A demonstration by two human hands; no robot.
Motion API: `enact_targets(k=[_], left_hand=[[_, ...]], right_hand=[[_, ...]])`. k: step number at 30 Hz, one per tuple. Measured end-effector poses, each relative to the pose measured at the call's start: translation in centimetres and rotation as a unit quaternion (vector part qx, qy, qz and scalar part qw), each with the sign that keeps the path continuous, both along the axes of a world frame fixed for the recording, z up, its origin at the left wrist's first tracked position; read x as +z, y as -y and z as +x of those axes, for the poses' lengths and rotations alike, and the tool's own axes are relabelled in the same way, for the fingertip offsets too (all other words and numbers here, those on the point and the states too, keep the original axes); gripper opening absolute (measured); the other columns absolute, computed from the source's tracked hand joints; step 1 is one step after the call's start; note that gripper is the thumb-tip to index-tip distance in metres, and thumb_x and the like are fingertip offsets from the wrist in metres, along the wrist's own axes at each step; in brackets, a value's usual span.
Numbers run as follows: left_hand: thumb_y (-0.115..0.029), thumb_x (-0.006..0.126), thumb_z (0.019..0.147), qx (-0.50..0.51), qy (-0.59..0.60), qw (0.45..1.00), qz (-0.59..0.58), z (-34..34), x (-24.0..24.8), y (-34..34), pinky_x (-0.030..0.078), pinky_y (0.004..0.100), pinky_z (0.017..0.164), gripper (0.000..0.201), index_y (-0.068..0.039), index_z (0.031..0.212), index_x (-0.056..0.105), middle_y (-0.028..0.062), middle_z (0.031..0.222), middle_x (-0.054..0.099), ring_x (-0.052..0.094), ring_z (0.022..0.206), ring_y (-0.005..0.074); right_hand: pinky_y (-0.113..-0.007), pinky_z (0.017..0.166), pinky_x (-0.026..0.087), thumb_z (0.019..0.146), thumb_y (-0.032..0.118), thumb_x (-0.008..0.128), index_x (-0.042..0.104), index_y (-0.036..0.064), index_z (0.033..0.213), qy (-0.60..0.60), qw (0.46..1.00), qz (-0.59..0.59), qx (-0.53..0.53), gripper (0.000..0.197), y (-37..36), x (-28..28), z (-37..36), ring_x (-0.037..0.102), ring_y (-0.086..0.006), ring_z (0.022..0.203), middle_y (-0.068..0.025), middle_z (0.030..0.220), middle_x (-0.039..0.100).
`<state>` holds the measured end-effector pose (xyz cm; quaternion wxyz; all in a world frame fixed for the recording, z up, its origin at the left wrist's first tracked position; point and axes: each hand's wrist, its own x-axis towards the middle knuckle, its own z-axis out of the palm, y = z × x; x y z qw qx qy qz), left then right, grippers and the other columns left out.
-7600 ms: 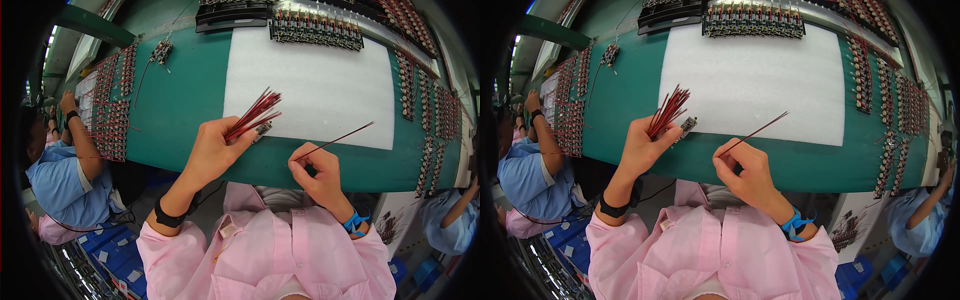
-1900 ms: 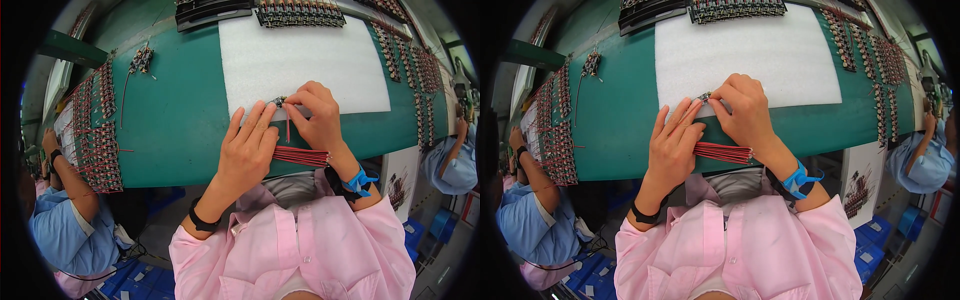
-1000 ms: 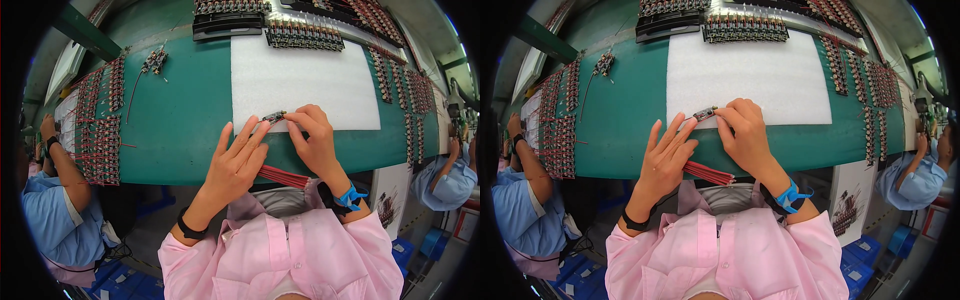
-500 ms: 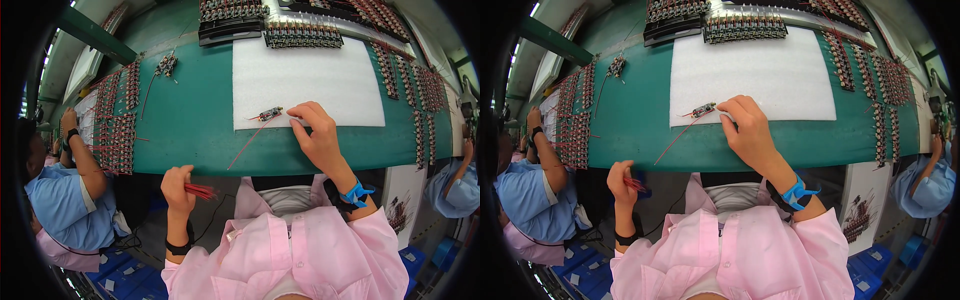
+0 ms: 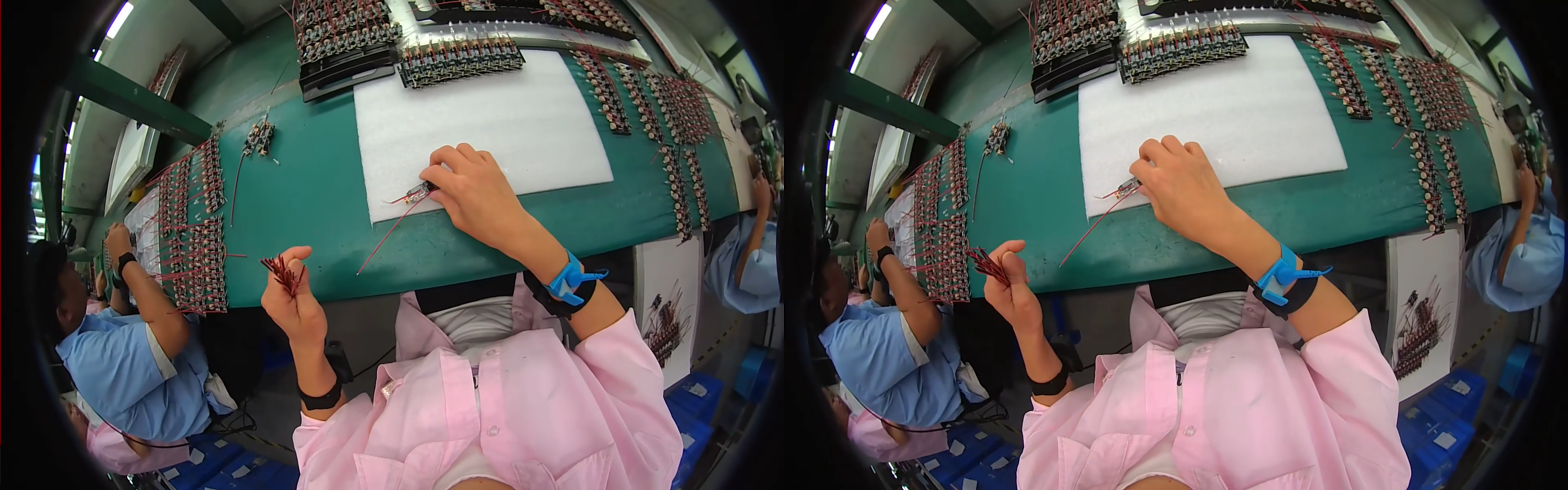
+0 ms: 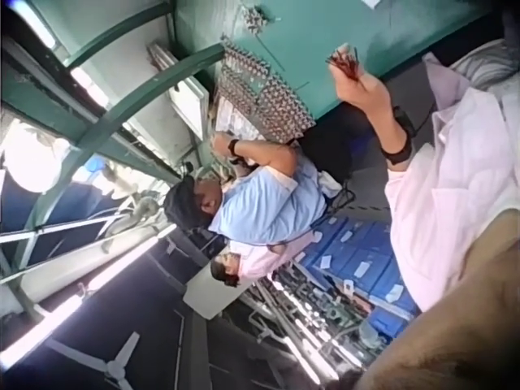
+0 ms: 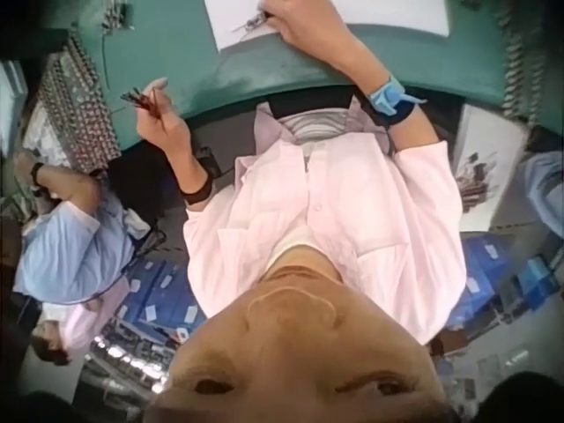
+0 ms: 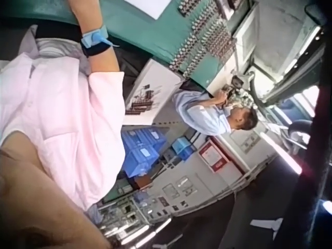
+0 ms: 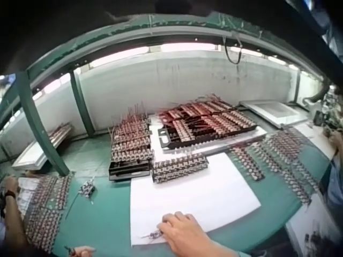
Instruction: The person picks up a bundle of wires, selects a single wire, and inserts it into a circuit board before setting it aside and repeating the process.
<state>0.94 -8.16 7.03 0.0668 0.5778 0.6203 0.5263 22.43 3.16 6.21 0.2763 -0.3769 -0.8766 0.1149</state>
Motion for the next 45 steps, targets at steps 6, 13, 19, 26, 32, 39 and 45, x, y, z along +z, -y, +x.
enact_targets(k=[6, 13, 19, 26, 32, 39, 45], left_hand=[[-0.019, 0.042, 0.086, 0.006, -0.005, 1.000, -0.014, -0.5, 0.8, -0.7, 0.017, 0.0179, 0.042, 0.023, 0.000, 0.084, 0.055, -0.0063, 0.054, 0.032, 0.026, 0.047, 0.0013], [0.000, 0.044, 0.078, 0.025, -0.013, 0.997, -0.066, 0.3, 2.0, -1.9, 0.027, 0.0180, 0.045, 0.012, 0.005, 0.084, 0.053, 0.0027, 0.075, 0.056, 0.035, 0.051, 0.0040], [0.001, 0.043, 0.078, 0.015, -0.034, 0.998, -0.058, 0.6, 2.7, -3.0, 0.026, 0.0181, 0.045, 0.013, 0.004, 0.086, 0.054, 0.0022, 0.074, 0.055, 0.034, 0.051, 0.0038], [-0.013, 0.041, 0.086, -0.004, -0.081, 0.996, -0.031, -0.4, 3.1, -4.1, 0.019, 0.0164, 0.044, 0.020, 0.002, 0.088, 0.054, -0.0069, 0.058, 0.035, 0.026, 0.050, 0.0005], [0.003, 0.042, 0.074, 0.010, -0.094, 0.992, -0.083, 0.2, 4.0, -5.1, 0.028, 0.0198, 0.045, 0.019, 0.002, 0.089, 0.054, 0.0031, 0.063, 0.049, 0.036, 0.050, 0.0071], [0.002, 0.042, 0.074, -0.022, -0.168, 0.982, -0.088, 3.2, 4.4, -7.8, 0.032, 0.0251, 0.046, 0.017, 0.002, 0.088, 0.051, 0.0112, 0.061, 0.047, 0.038, 0.047, 0.0170], [0.002, 0.042, 0.074, -0.013, -0.200, 0.972, -0.124, 3.3, 5.5, -9.5, 0.030, 0.0300, 0.044, 0.012, 0.003, 0.085, 0.048, 0.0141, 0.057, 0.042, 0.037, 0.045, 0.0201]], right_hand=[[-0.032, 0.071, 0.035, 0.066, 0.006, 0.058, 0.053, 0.0066, 0.082, 0.017, 1.000, 0.012, -0.003, 0.016, -1.0, 0.2, 0.8, 0.046, -0.0200, 0.082, -0.0042, 0.087, 0.049], [-0.031, 0.070, 0.035, 0.065, 0.006, 0.059, 0.053, 0.0051, 0.080, 0.051, 0.998, 0.038, 0.027, 0.016, -2.2, 0.2, 1.9, 0.046, -0.0192, 0.080, -0.0049, 0.085, 0.049], [-0.030, 0.069, 0.035, 0.063, 0.005, 0.058, 0.051, 0.0034, 0.079, 0.017, 0.996, 0.091, 0.017, 0.017, -2.6, -0.5, 2.0, 0.046, -0.0196, 0.077, -0.0057, 0.084, 0.049], [-0.031, 0.069, 0.036, 0.062, 0.002, 0.058, 0.051, 0.0018, 0.081, -0.036, 0.995, 0.084, -0.031, 0.019, -1.9, 0.3, 4.7, 0.047, -0.0220, 0.077, -0.0077, 0.087, 0.050], [-0.033, 0.070, 0.038, 0.064, -0.002, 0.055, 0.052, 0.0006, 0.084, -0.062, 0.985, 0.070, -0.148, 0.020, -0.8, 1.4, 13.0, 0.049, -0.0269, 0.081, -0.0106, 0.089, 0.051], [-0.033, 0.067, 0.040, 0.068, 0.000, 0.055, 0.053, 0.0005, 0.084, -0.021, 0.950, 0.099, -0.297, 0.017, -3.0, 0.9, 20.4, 0.050, -0.0271, 0.079, -0.0108, 0.089, 0.052], [-0.033, 0.065, 0.041, 0.068, 0.004, 0.056, 0.054, 0.0007, 0.081, -0.013, 0.947, 0.066, -0.315, 0.013, -5.5, 1.5, 19.6, 0.051, -0.0267, 0.075, -0.0100, 0.085, 0.051]])
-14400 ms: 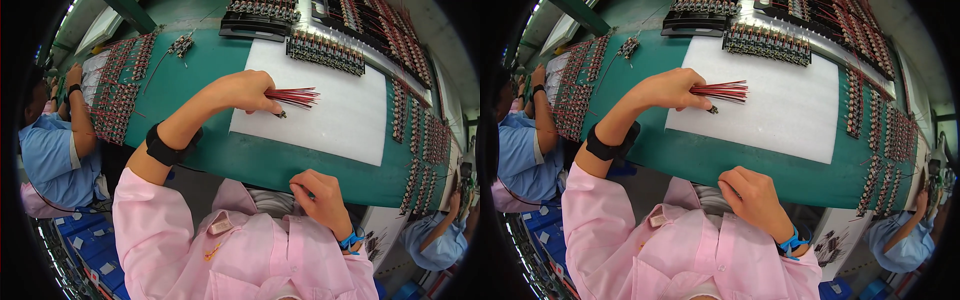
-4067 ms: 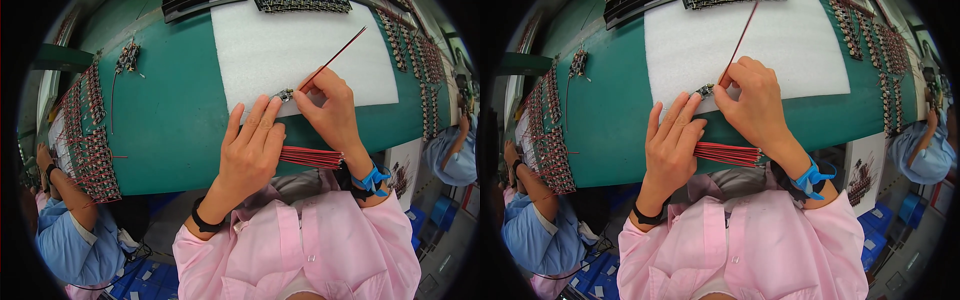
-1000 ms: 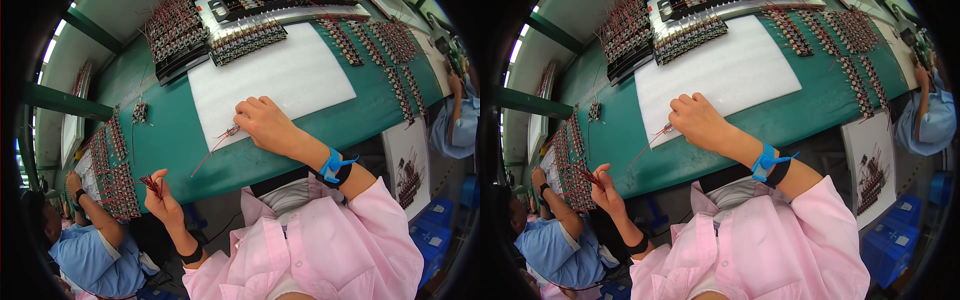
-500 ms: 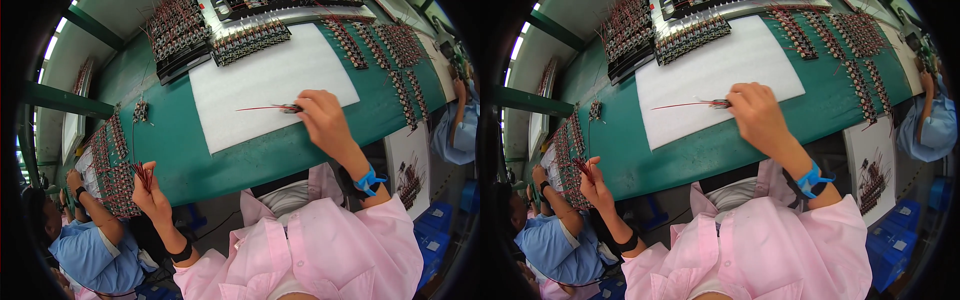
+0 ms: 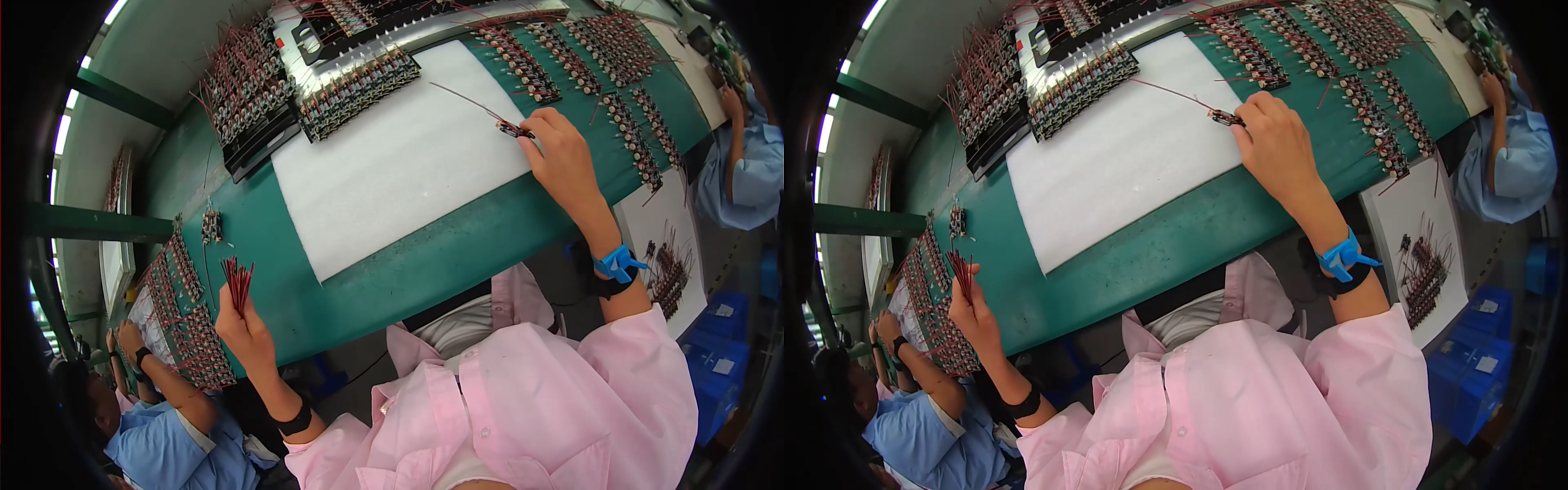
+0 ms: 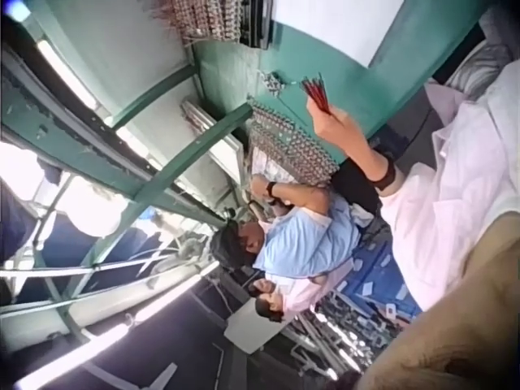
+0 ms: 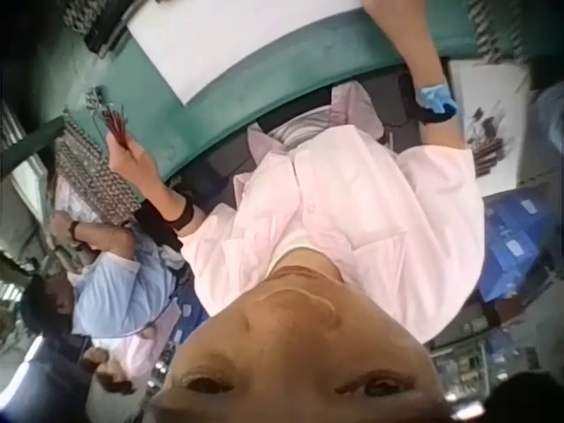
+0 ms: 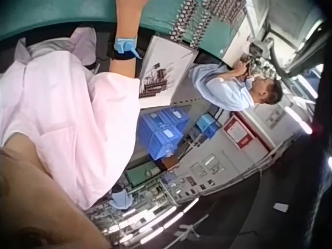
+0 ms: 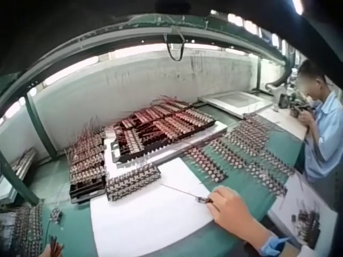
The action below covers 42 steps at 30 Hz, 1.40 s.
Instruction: The person picks up a bundle of wires, selects a single wire, and inserts it into a circuit board before setting it aside and repeating the process.
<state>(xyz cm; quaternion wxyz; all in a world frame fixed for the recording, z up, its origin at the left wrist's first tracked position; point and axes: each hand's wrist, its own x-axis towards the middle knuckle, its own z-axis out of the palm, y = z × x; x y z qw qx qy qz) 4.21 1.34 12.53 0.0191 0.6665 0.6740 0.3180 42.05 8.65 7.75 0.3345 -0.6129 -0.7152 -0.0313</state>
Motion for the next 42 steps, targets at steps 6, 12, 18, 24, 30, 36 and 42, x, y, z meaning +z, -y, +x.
enact_targets(k=[6, 12, 18, 24, 30, 36, 42], left_hand=[[-0.001, 0.040, 0.080, -0.002, -0.011, 1.000, 0.007, 0.7, -0.4, -0.2, 0.022, 0.0219, 0.041, 0.017, 0.001, 0.090, 0.053, 0.0007, 0.058, 0.042, 0.029, 0.046, 0.0050], [0.001, 0.041, 0.074, -0.015, -0.012, 1.000, -0.008, -0.5, -0.2, -0.8, 0.030, 0.0321, 0.044, 0.012, 0.002, 0.085, 0.047, 0.0170, 0.056, 0.039, 0.035, 0.045, 0.0255], [0.001, 0.041, 0.075, -0.001, -0.015, 1.000, -0.028, -1.1, -0.6, -1.0, 0.030, 0.0323, 0.044, 0.012, 0.002, 0.085, 0.047, 0.0170, 0.057, 0.040, 0.036, 0.045, 0.0250], [-0.003, 0.041, 0.081, 0.011, -0.038, 0.999, -0.029, -2.8, -0.6, 0.0, 0.023, 0.0244, 0.041, 0.015, 0.000, 0.090, 0.053, 0.0040, 0.058, 0.044, 0.030, 0.045, 0.0073], [-0.004, 0.041, 0.081, 0.005, -0.018, 1.000, -0.024, -4.7, -1.7, 0.9, 0.022, 0.0250, 0.041, 0.016, 0.001, 0.090, 0.053, 0.0040, 0.058, 0.044, 0.028, 0.045, 0.0074], [-0.003, 0.040, 0.081, 0.003, 0.022, 1.000, -0.016, -7.7, -3.3, 1.0, 0.021, 0.0252, 0.040, 0.017, 0.001, 0.090, 0.054, 0.0033, 0.056, 0.041, 0.027, 0.044, 0.0075], [0.001, 0.041, 0.076, 0.036, 0.040, 0.997, -0.053, -9.9, -3.6, 2.3, 0.025, 0.0319, 0.042, 0.010, 0.004, 0.084, 0.046, 0.0141, 0.054, 0.038, 0.030, 0.043, 0.0203]], right_hand=[[-0.034, 0.062, 0.041, 0.068, 0.009, 0.058, 0.055, 0.0017, 0.079, 0.037, 0.999, -0.023, -0.022, 0.013, -1.5, 0.2, 0.9, 0.051, -0.0265, 0.072, -0.0084, 0.079, 0.050], [-0.035, 0.060, 0.040, 0.068, 0.010, 0.059, 0.056, 0.0019, 0.078, 0.019, 0.998, -0.019, -0.062, 0.014, -1.2, -0.9, 0.3, 0.051, -0.0257, 0.069, -0.0076, 0.076, 0.050], [-0.034, 0.057, 0.041, 0.067, 0.011, 0.059, 0.056, 0.0017, 0.076, 0.017, 0.997, 0.009, -0.076, 0.013, -1.2, -1.4, 0.6, 0.052, -0.0251, 0.065, -0.0075, 0.073, 0.051], [-0.035, 0.056, 0.042, 0.068, 0.014, 0.058, 0.057, 0.0017, 0.075, 0.046, 0.992, -0.061, -0.102, 0.015, -3.1, 0.1, -1.4, 0.053, -0.0257, 0.064, -0.0083, 0.072, 0.052], [-0.036, 0.058, 0.043, 0.068, 0.017, 0.057, 0.057, 0.0013, 0.073, 0.076, 0.987, -0.089, -0.109, 0.016, -4.9, -0.4, -3.9, 0.053, -0.0266, 0.065, -0.0095, 0.074, 0.054], [-0.036, 0.057, 0.042, 0.068, 0.016, 0.056, 0.057, 0.0012, 0.074, 0.069, 0.989, -0.058, -0.121, 0.016, -4.3, -1.9, -5.3, 0.053, -0.0266, 0.063, -0.0098, 0.075, 0.055], [-0.031, 0.052, 0.041, 0.068, 0.012, 0.058, 0.056, 0.0010, 0.077, 0.056, 0.995, -0.026, -0.083, 0.014, -0.1, -1.4, -4.3, 0.050, -0.0205, 0.056, -0.0079, 0.072, 0.053]])
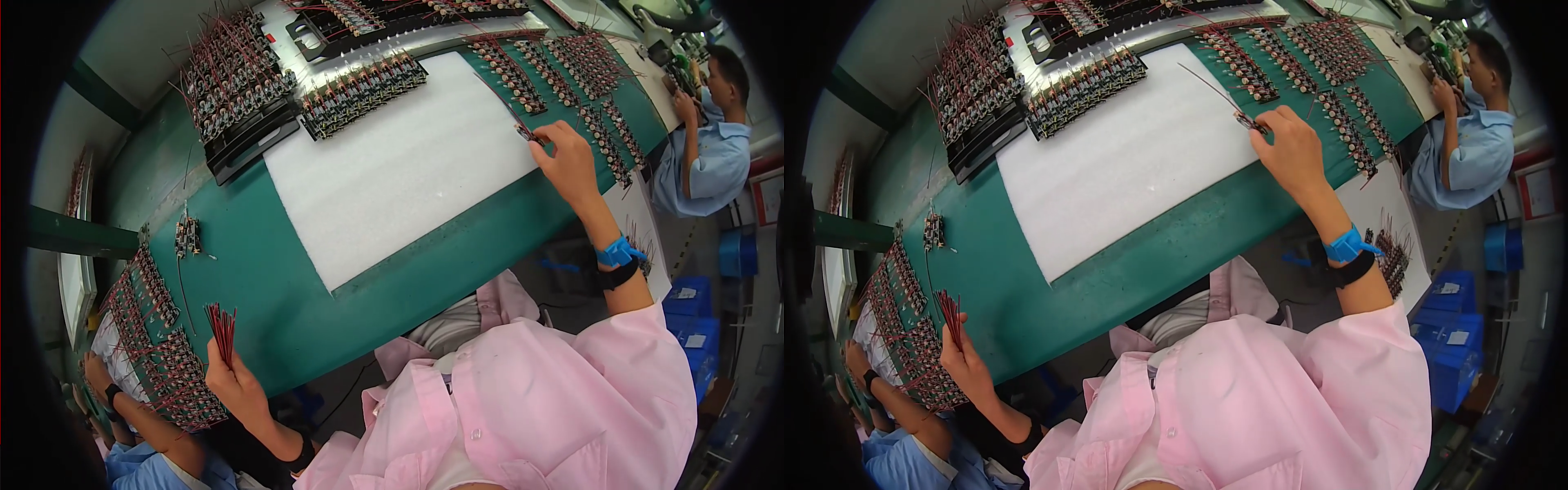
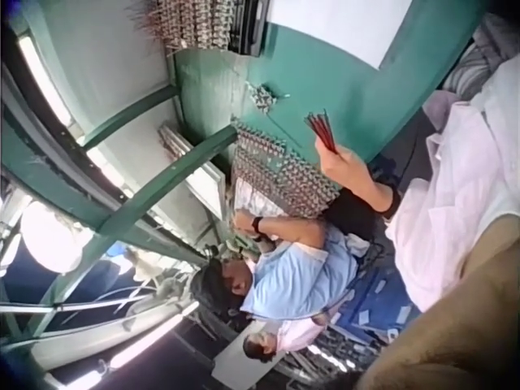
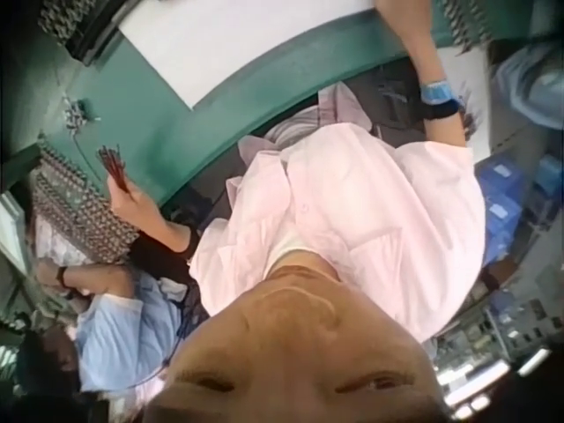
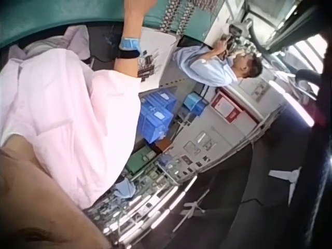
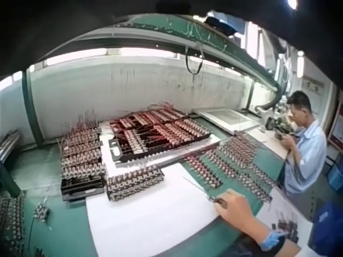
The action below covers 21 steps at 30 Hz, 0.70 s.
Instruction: The person picks up a bundle of wires, selects a single wire, and inserts it into a circuit board before setting it aside and repeating the process.
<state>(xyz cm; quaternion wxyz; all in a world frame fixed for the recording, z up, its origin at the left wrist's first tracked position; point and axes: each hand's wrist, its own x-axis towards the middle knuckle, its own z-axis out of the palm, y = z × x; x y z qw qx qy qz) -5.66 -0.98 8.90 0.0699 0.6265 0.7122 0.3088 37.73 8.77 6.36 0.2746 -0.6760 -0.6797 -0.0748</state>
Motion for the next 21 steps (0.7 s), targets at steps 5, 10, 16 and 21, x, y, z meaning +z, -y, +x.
enact_targets(k=[5, 10, 16, 21], left_hand=[[0.001, 0.041, 0.077, 0.004, 0.000, 1.000, 0.007, 0.5, -0.8, 0.6, 0.024, 0.0313, 0.041, 0.008, 0.004, 0.083, 0.046, 0.0131, 0.053, 0.036, 0.029, 0.043, 0.0180], [0.000, 0.041, 0.078, 0.008, 0.009, 1.000, -0.007, 2.2, -0.3, 0.7, 0.024, 0.0308, 0.041, 0.008, 0.004, 0.082, 0.046, 0.0121, 0.053, 0.035, 0.028, 0.043, 0.0167], [0.000, 0.042, 0.078, 0.007, -0.003, 1.000, -0.013, 5.0, 0.7, 0.7, 0.025, 0.0304, 0.041, 0.007, 0.004, 0.082, 0.046, 0.0115, 0.053, 0.035, 0.029, 0.043, 0.0166], [0.000, 0.042, 0.078, 0.014, -0.024, 1.000, -0.010, 6.8, 2.2, 1.4, 0.026, 0.0299, 0.042, 0.008, 0.004, 0.083, 0.047, 0.0116, 0.053, 0.036, 0.030, 0.044, 0.0169]], right_hand=[[-0.026, 0.048, 0.038, 0.067, 0.006, 0.059, 0.056, 0.0010, 0.079, -0.039, 0.999, 0.008, -0.004, 0.012, 3.5, -1.3, 3.0, 0.045, -0.0148, 0.051, -0.0060, 0.071, 0.051], [-0.030, 0.052, 0.040, 0.068, 0.008, 0.058, 0.056, 0.0016, 0.078, -0.076, 0.995, -0.019, -0.065, 0.012, 5.3, -2.0, 5.5, 0.050, -0.0210, 0.058, -0.0073, 0.075, 0.052], [-0.027, 0.049, 0.039, 0.068, 0.008, 0.058, 0.057, 0.0010, 0.079, -0.046, 0.995, 0.028, -0.079, 0.013, 4.0, -2.7, 8.1, 0.047, -0.0163, 0.053, -0.0065, 0.071, 0.050], [-0.032, 0.053, 0.041, 0.069, 0.014, 0.058, 0.057, 0.0017, 0.077, -0.021, 0.994, 0.020, -0.102, 0.014, 1.9, -2.5, 10.2, 0.052, -0.0218, 0.060, -0.0080, 0.073, 0.051]])
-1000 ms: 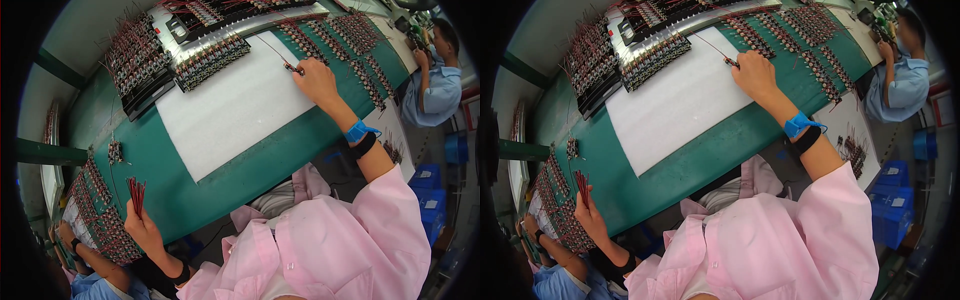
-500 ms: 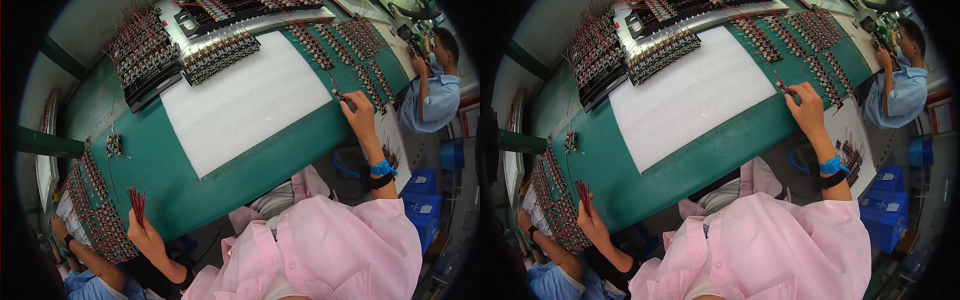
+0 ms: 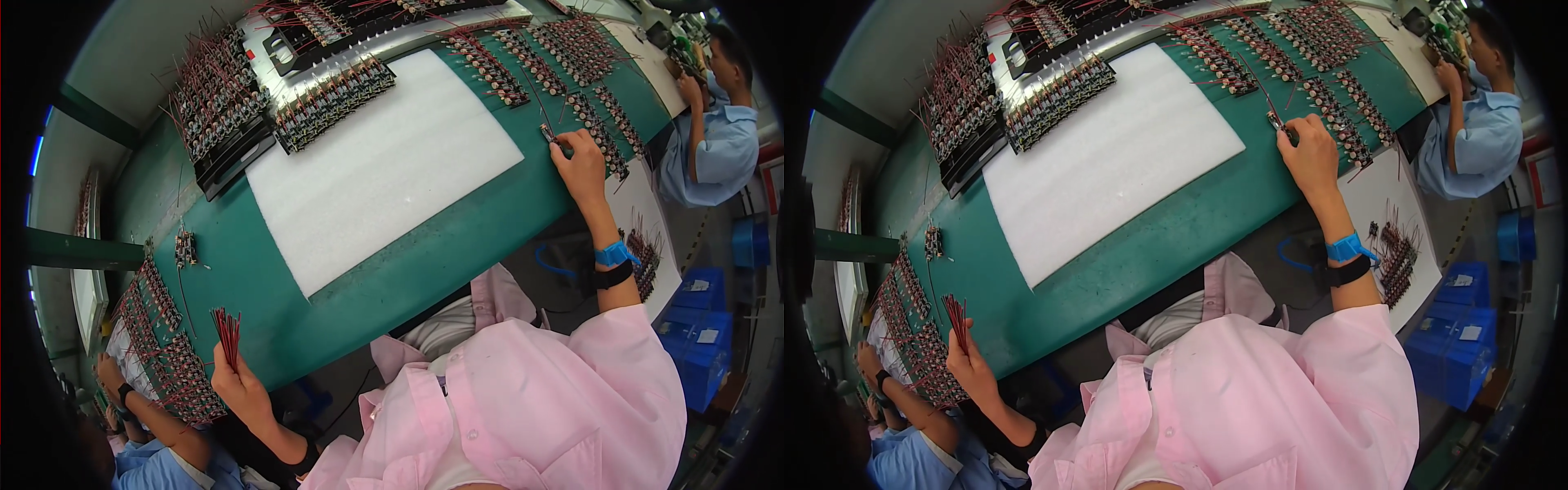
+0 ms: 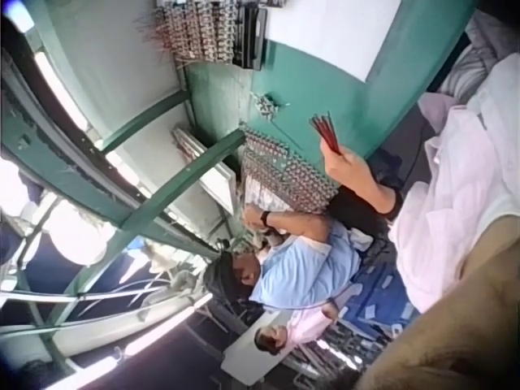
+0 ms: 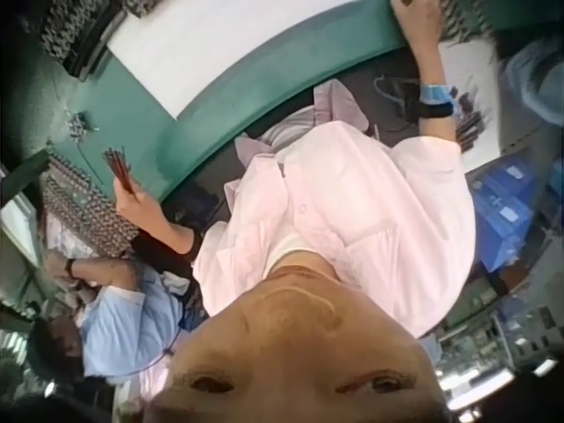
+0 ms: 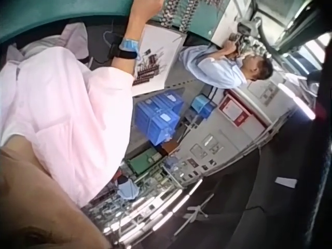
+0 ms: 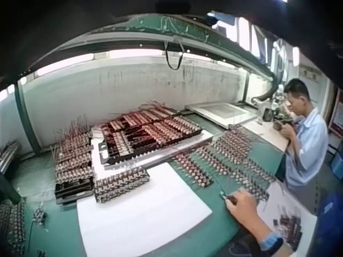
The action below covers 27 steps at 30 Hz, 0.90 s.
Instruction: The person picks up a bundle of wires, selects a single wire, and inserts it into a circuit board before setting it aside and repeating the process.
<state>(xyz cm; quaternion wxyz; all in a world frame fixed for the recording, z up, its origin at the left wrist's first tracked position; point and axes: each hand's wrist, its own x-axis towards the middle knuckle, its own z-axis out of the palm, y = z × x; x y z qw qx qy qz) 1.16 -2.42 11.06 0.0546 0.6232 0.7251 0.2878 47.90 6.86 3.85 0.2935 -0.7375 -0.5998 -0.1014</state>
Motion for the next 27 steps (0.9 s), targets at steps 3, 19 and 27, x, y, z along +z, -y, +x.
enact_targets(k=[3, 19, 27], left_hand=[[0.001, 0.043, 0.077, 0.000, -0.012, 1.000, -0.004, 0.7, 0.2, -0.1, 0.027, 0.0302, 0.043, 0.009, 0.004, 0.084, 0.047, 0.0124, 0.054, 0.038, 0.031, 0.044, 0.0182], [0.000, 0.040, 0.080, -0.012, -0.084, 0.996, 0.009, 1.7, 0.7, -1.0, 0.025, 0.0254, 0.042, 0.019, 0.001, 0.092, 0.054, 0.0072, 0.058, 0.045, 0.033, 0.045, 0.0091], [-0.014, 0.047, 0.080, 0.054, -0.063, 0.995, 0.054, -6.9, 3.7, 0.4, 0.037, 0.0322, 0.052, 0.017, 0.002, 0.082, 0.053, 0.0183, 0.068, 0.054, 0.052, 0.058, 0.0296]], right_hand=[[-0.035, 0.057, 0.043, 0.069, 0.016, 0.058, 0.058, 0.0023, 0.075, -0.009, 0.999, -0.027, -0.020, 0.016, -0.8, 0.2, 0.4, 0.054, -0.0262, 0.064, -0.0095, 0.076, 0.051], [-0.032, 0.061, 0.042, 0.072, 0.011, 0.057, 0.052, 0.0005, 0.096, -0.033, 0.998, 0.053, 0.006, 0.027, 1.6, 0.4, -0.2, 0.051, -0.0228, 0.073, -0.0109, 0.094, 0.050], [-0.030, 0.062, 0.042, 0.069, -0.005, 0.048, 0.050, -0.0025, 0.073, -0.190, 0.947, 0.079, 0.247, 0.005, 8.7, 4.4, -10.1, 0.051, -0.0256, 0.069, -0.0148, 0.079, 0.052]])
